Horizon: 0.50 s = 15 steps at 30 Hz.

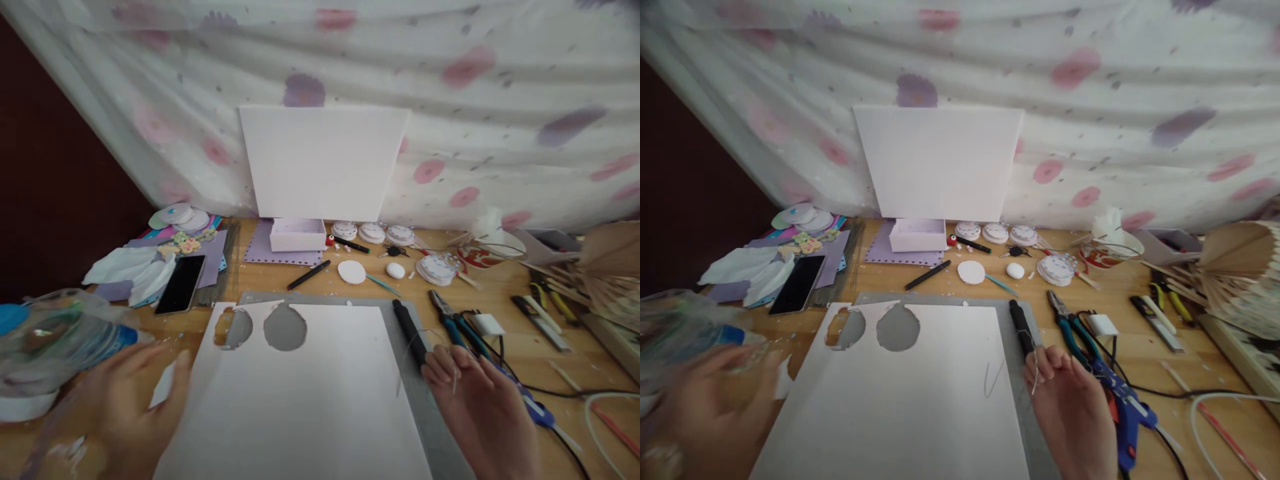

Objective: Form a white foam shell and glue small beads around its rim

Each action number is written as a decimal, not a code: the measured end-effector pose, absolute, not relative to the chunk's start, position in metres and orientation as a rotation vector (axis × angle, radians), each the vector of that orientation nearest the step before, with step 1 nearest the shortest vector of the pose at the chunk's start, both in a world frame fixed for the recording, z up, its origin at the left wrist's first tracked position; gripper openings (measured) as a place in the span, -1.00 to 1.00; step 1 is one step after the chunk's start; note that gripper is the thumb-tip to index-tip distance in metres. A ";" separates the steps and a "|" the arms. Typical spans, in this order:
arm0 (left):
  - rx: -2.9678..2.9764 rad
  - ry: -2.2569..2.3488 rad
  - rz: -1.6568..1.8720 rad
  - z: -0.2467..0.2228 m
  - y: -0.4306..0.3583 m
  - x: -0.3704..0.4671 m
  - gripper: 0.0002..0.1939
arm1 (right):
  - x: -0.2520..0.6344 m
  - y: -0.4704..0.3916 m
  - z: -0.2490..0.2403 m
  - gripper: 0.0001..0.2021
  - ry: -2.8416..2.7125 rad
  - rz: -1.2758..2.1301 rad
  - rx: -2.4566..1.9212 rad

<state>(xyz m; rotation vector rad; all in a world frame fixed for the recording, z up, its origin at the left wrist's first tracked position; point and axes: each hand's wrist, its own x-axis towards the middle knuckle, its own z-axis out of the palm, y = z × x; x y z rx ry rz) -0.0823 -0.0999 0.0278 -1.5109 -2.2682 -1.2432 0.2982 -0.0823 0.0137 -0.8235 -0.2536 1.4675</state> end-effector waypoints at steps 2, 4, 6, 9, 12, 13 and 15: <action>-2.054 -2.017 -1.236 0.026 -0.067 -0.045 -0.87 | 0.295 -0.085 0.014 -0.79 -0.245 1.467 -0.817; -2.466 -1.893 -1.221 0.020 -0.021 -0.004 -0.91 | 0.290 -0.088 0.013 -0.78 -0.253 1.464 -0.817; -2.710 -1.829 -1.179 0.010 0.030 0.038 -0.85 | 0.286 -0.092 0.010 -0.77 -0.271 1.444 -0.819; -2.847 -1.835 -1.049 -0.014 0.098 0.094 -0.76 | 0.283 -0.098 -0.001 -0.76 -0.288 1.396 -0.826; -2.860 -1.906 -0.997 -0.037 0.141 0.127 -0.69 | 0.289 -0.104 -0.016 -0.73 -0.307 1.365 -0.831; -2.861 -1.927 -0.999 -0.042 0.149 0.133 -0.66 | 0.292 -0.106 -0.021 -0.72 -0.319 1.363 -0.842; -2.864 -1.961 -1.032 -0.046 0.159 0.137 -0.60 | 0.297 -0.109 -0.027 -0.72 -0.344 1.364 -0.868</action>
